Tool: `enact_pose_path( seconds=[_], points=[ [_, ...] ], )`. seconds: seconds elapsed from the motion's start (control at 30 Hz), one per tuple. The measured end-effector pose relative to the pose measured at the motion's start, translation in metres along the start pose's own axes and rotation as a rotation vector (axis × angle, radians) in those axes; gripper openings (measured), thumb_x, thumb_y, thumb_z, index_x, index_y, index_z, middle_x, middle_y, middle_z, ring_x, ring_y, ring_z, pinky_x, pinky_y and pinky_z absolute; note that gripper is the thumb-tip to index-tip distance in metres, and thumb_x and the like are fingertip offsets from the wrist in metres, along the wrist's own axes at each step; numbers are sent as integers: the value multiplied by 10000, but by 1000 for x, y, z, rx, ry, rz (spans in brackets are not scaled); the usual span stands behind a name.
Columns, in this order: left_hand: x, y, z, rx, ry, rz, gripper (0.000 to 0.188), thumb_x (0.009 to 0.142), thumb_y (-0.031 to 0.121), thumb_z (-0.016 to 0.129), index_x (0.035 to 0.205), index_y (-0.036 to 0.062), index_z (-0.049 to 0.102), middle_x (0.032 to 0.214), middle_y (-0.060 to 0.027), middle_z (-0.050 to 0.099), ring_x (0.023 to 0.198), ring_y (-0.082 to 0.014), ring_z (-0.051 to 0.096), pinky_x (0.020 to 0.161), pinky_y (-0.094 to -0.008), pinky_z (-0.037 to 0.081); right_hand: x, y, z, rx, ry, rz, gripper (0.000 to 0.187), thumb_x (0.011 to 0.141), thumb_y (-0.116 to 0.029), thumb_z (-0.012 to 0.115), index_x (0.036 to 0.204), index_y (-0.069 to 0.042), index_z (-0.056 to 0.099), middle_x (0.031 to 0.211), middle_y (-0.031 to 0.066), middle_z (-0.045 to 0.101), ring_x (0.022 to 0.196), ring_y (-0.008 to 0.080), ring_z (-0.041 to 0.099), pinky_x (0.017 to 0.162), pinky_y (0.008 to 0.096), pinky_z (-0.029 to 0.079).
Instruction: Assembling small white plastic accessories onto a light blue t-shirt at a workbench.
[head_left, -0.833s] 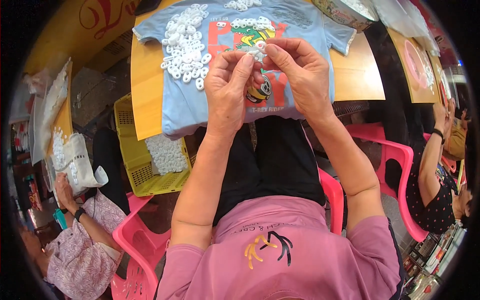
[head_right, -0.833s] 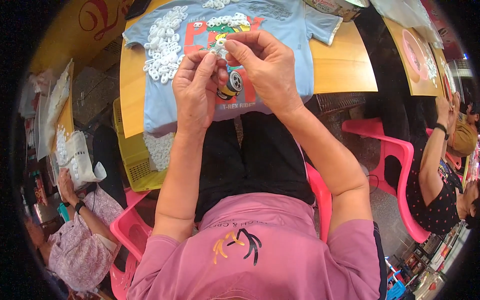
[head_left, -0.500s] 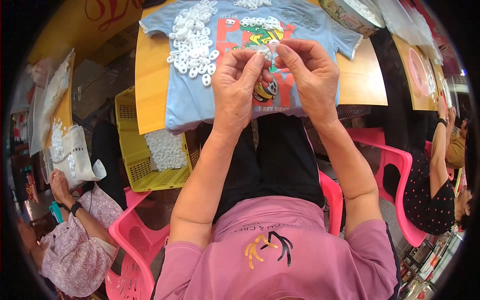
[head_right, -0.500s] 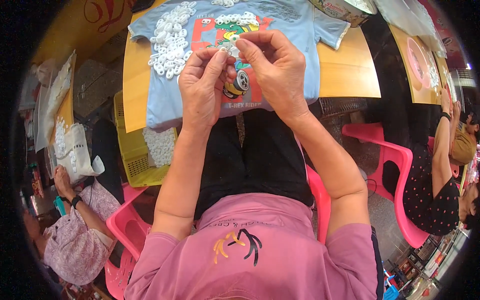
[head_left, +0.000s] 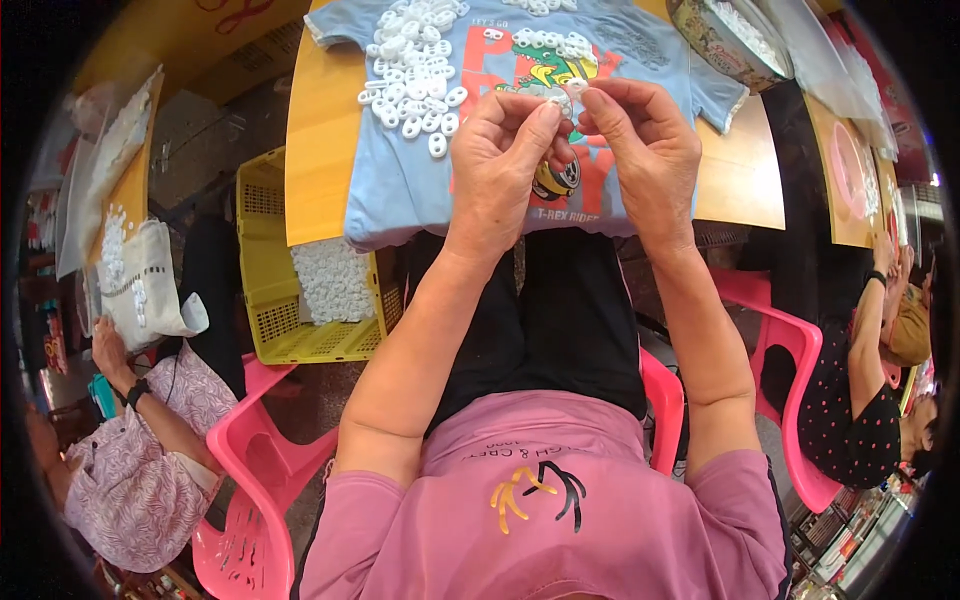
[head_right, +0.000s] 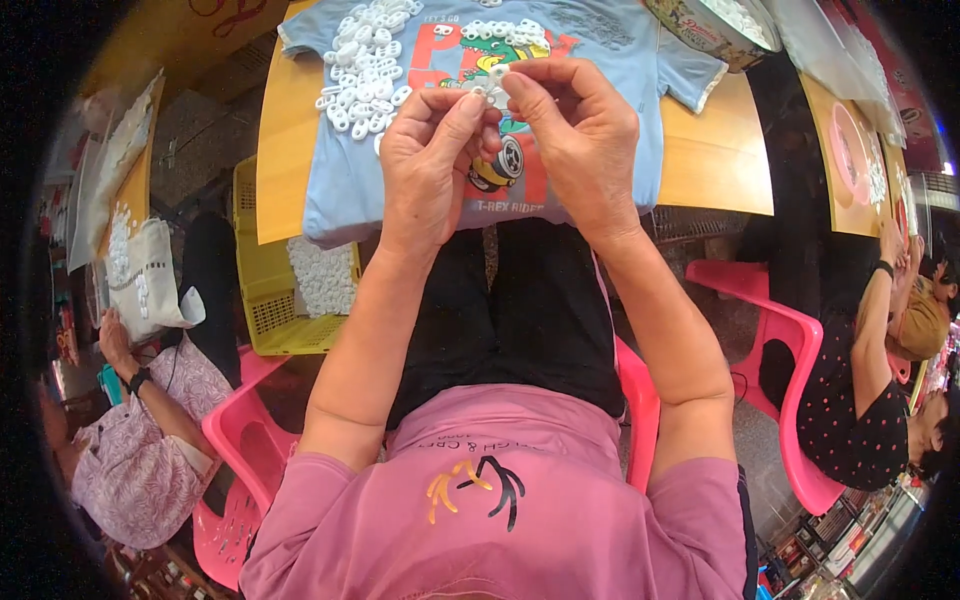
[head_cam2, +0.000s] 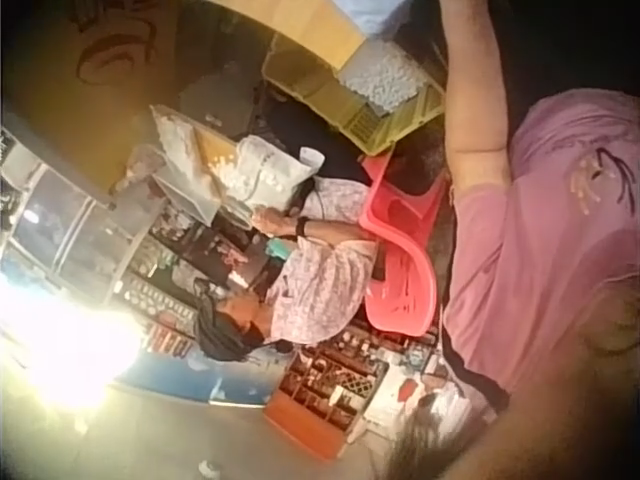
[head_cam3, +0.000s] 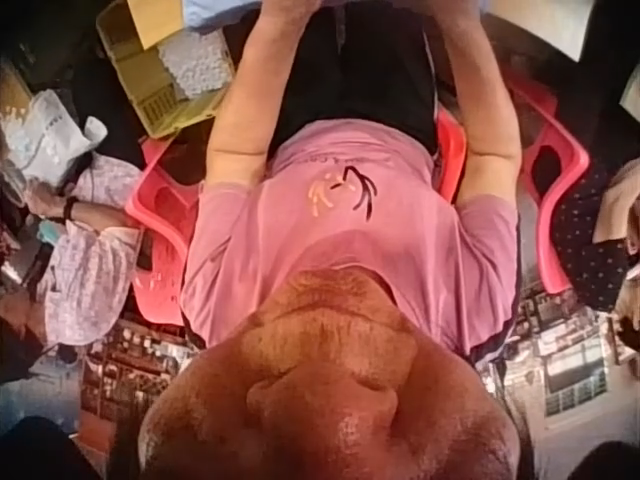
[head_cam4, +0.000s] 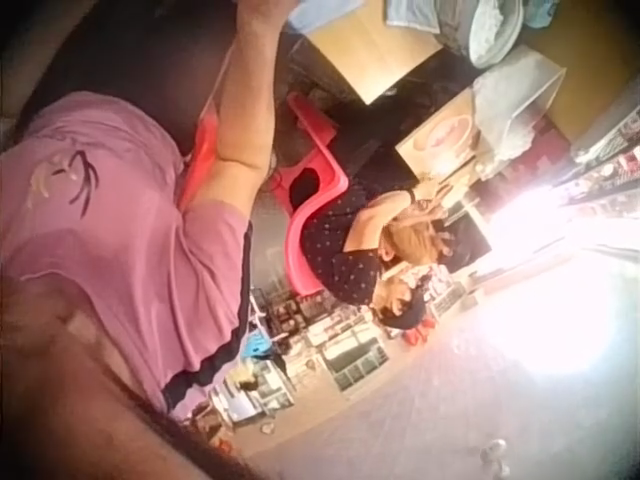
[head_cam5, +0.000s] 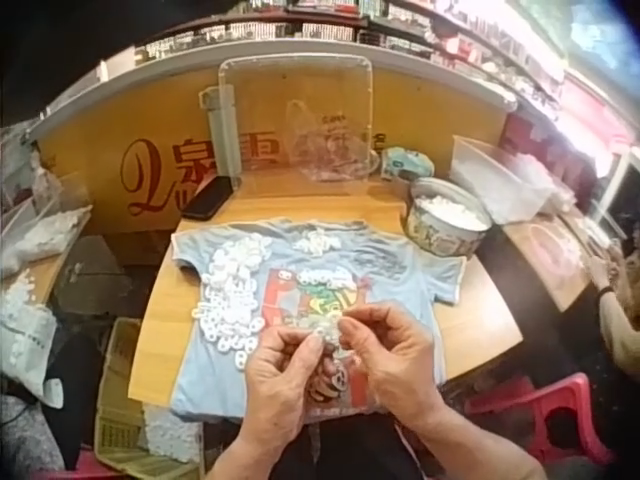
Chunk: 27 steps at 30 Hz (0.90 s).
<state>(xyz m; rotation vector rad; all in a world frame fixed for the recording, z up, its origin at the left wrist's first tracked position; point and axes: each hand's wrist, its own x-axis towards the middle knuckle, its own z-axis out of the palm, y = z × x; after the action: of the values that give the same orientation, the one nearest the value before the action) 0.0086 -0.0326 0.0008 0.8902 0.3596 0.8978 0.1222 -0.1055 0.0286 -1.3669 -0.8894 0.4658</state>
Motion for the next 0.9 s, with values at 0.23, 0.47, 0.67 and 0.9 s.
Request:
enact_pose_path(
  seconds=[0.23,0.47,0.67,0.9],
  points=[
    [-1,1,1,-13,10,-11,98,943,86,613,955,6,559,843,-83,652,678,-106,617,639,-235,523,0,-2,0,25,0,12,184,914,-79,668,1067,20,642,920,58,682,819,106,640,753,223,512],
    [-1,2,3,-19,10,-6,95,943,77,608,954,-1,556,835,-79,643,678,-103,620,654,-244,545,2,-1,-1,-9,-9,-23,182,908,-62,673,1066,22,642,932,59,681,829,105,639,758,225,514],
    [0,1,2,1,7,7,89,944,66,599,955,-8,551,832,-73,630,682,-94,606,670,-263,576,1,-1,0,-11,-16,-23,184,912,-58,668,1073,25,638,936,62,681,836,108,641,763,224,513],
    [1,-1,3,20,12,17,92,945,67,597,953,-11,547,836,-69,627,688,-98,614,664,-265,577,0,-1,0,-23,4,-52,179,914,-54,661,1072,25,638,915,64,678,819,109,640,756,225,512]
  ],
)
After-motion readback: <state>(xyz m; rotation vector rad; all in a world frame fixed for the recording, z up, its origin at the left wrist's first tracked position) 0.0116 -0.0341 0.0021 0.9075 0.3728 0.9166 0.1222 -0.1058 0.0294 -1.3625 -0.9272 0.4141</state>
